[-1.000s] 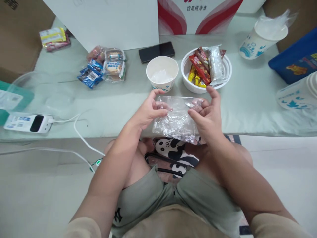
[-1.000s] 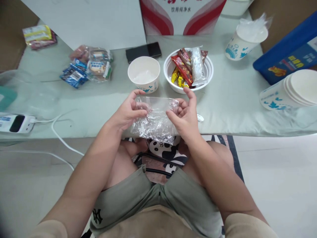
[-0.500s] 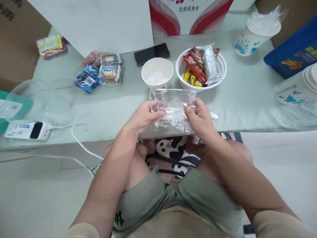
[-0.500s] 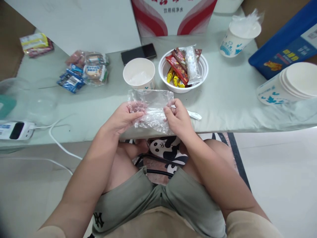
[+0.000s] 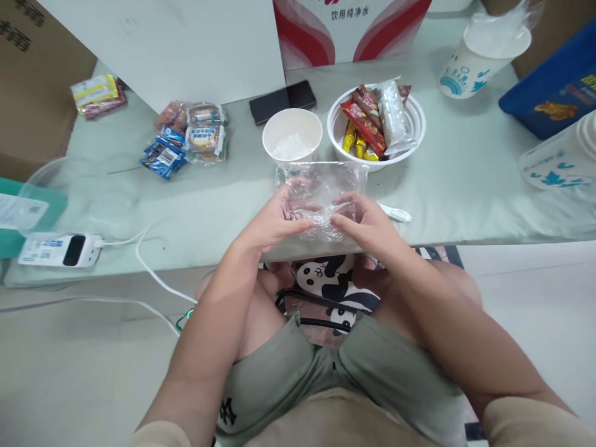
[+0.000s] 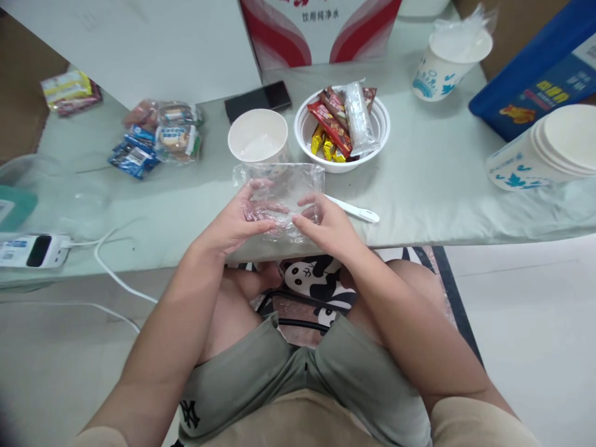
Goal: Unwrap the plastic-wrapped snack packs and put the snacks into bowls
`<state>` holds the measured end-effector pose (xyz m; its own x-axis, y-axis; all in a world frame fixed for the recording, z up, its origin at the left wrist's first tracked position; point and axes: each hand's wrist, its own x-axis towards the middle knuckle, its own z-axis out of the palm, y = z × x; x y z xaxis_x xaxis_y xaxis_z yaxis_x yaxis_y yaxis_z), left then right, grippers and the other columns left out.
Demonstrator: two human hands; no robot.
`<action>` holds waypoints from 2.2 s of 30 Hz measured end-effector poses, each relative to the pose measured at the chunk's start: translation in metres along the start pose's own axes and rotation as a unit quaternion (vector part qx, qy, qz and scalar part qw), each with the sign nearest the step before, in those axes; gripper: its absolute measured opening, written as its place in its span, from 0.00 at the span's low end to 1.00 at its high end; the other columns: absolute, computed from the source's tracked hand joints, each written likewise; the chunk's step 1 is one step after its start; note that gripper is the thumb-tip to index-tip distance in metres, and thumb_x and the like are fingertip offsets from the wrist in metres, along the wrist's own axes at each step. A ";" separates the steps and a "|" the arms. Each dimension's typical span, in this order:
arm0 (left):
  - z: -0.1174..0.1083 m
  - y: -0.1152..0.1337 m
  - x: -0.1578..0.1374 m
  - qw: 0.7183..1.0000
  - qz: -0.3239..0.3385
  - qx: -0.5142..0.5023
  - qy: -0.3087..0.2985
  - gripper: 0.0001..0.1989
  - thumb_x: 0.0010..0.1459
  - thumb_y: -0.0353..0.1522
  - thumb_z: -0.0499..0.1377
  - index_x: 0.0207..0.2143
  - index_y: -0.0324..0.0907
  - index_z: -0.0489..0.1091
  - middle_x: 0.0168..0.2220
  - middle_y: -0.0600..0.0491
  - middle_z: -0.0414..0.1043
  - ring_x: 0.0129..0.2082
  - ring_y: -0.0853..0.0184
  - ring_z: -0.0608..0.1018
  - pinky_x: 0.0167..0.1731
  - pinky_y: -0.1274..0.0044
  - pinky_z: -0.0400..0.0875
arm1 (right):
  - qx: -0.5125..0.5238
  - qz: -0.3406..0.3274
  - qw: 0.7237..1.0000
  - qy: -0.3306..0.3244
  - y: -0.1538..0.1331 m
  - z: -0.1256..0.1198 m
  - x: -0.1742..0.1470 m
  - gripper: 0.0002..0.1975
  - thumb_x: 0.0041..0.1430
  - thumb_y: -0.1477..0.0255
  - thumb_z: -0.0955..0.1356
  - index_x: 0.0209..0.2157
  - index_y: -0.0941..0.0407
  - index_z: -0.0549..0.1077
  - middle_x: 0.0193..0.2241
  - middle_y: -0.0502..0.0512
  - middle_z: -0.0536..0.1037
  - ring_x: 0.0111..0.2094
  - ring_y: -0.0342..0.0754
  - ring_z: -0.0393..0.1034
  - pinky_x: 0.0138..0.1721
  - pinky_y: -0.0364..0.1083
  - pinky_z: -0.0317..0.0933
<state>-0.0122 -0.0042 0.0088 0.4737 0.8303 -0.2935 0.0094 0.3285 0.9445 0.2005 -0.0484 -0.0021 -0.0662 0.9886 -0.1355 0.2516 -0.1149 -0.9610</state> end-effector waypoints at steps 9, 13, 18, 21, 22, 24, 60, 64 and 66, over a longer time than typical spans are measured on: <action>-0.009 0.003 -0.002 1.000 0.001 0.009 -0.009 0.38 0.42 0.36 0.76 0.56 0.47 0.67 0.36 0.51 0.81 0.35 0.62 0.83 0.33 0.76 0.75 | 0.050 -0.032 0.997 0.041 0.000 -0.006 0.003 0.10 0.52 0.66 0.71 0.37 0.54 0.73 0.37 0.51 0.79 0.31 0.43 0.69 0.33 0.45 0.64; -0.006 0.003 0.002 0.999 -0.007 0.012 0.038 0.19 0.47 0.39 0.71 0.40 0.42 0.72 0.32 0.52 0.80 0.32 0.66 0.82 0.33 0.77 0.73 | 0.059 -0.028 0.998 0.022 0.000 -0.002 0.005 0.09 0.55 0.64 0.71 0.31 0.54 0.72 0.27 0.49 0.77 0.30 0.44 0.71 0.36 0.47 0.67; -0.006 0.005 0.002 0.999 -0.001 0.006 0.053 0.12 0.46 0.35 0.68 0.31 0.41 0.72 0.30 0.54 0.79 0.30 0.67 0.81 0.33 0.76 0.74 | 0.120 -0.011 0.993 0.016 0.000 0.001 0.004 0.11 0.53 0.63 0.73 0.33 0.54 0.73 0.30 0.50 0.81 0.32 0.45 0.76 0.38 0.48 0.69; -0.006 0.009 0.000 0.999 0.005 -0.029 0.029 0.11 0.43 0.32 0.66 0.32 0.41 0.71 0.29 0.55 0.78 0.29 0.66 0.81 0.35 0.73 0.76 | 0.148 0.003 0.989 -0.013 0.000 0.002 0.002 0.10 0.53 0.63 0.73 0.33 0.54 0.74 0.33 0.52 0.83 0.35 0.46 0.78 0.40 0.49 0.70; -0.005 0.010 0.000 0.999 0.008 -0.035 0.028 0.11 0.43 0.31 0.66 0.32 0.41 0.72 0.29 0.55 0.78 0.30 0.66 0.81 0.36 0.72 0.77 | 0.154 0.004 0.988 -0.016 0.000 0.002 0.002 0.09 0.53 0.64 0.73 0.33 0.54 0.74 0.34 0.52 0.83 0.36 0.47 0.78 0.41 0.49 0.71; -0.004 0.012 -0.001 0.999 0.008 -0.037 0.035 0.12 0.42 0.30 0.64 0.33 0.42 0.72 0.28 0.55 0.78 0.30 0.66 0.81 0.36 0.72 0.77 | 0.173 0.006 0.985 -0.014 0.001 0.003 0.001 0.09 0.53 0.64 0.72 0.33 0.53 0.74 0.34 0.52 0.83 0.36 0.47 0.78 0.41 0.49 0.71; 0.044 -0.044 -0.001 0.919 0.317 0.207 0.112 0.34 0.63 0.47 0.61 0.66 0.43 0.60 0.58 0.41 0.75 0.56 0.56 0.79 0.55 0.66 0.75 | 0.346 -0.068 0.936 0.008 0.006 0.043 -0.013 0.16 0.58 0.51 0.73 0.38 0.47 0.74 0.42 0.51 0.84 0.48 0.55 0.78 0.53 0.59 0.73; 0.048 -0.033 0.000 0.952 0.233 0.142 0.142 0.23 0.62 0.44 0.63 0.56 0.42 0.69 0.52 0.45 0.79 0.50 0.60 0.81 0.51 0.70 0.75 | 0.245 -0.086 0.962 0.082 0.011 0.038 -0.010 0.16 0.59 0.52 0.72 0.38 0.49 0.76 0.36 0.51 0.80 0.40 0.50 0.76 0.46 0.52 0.72; 0.048 -0.027 -0.001 0.966 0.195 0.104 0.134 0.18 0.62 0.42 0.62 0.50 0.41 0.73 0.48 0.46 0.81 0.47 0.62 0.82 0.48 0.72 0.75 | 0.172 -0.094 0.973 0.121 0.013 0.033 -0.008 0.15 0.59 0.55 0.73 0.40 0.49 0.75 0.37 0.51 0.78 0.39 0.48 0.74 0.43 0.50 0.72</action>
<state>0.0295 -0.0355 -0.0097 0.2325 0.9686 0.0884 0.0669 -0.1066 0.9920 0.1722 -0.0610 -0.0217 0.1600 0.9845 0.0721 -0.0841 0.0864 -0.9927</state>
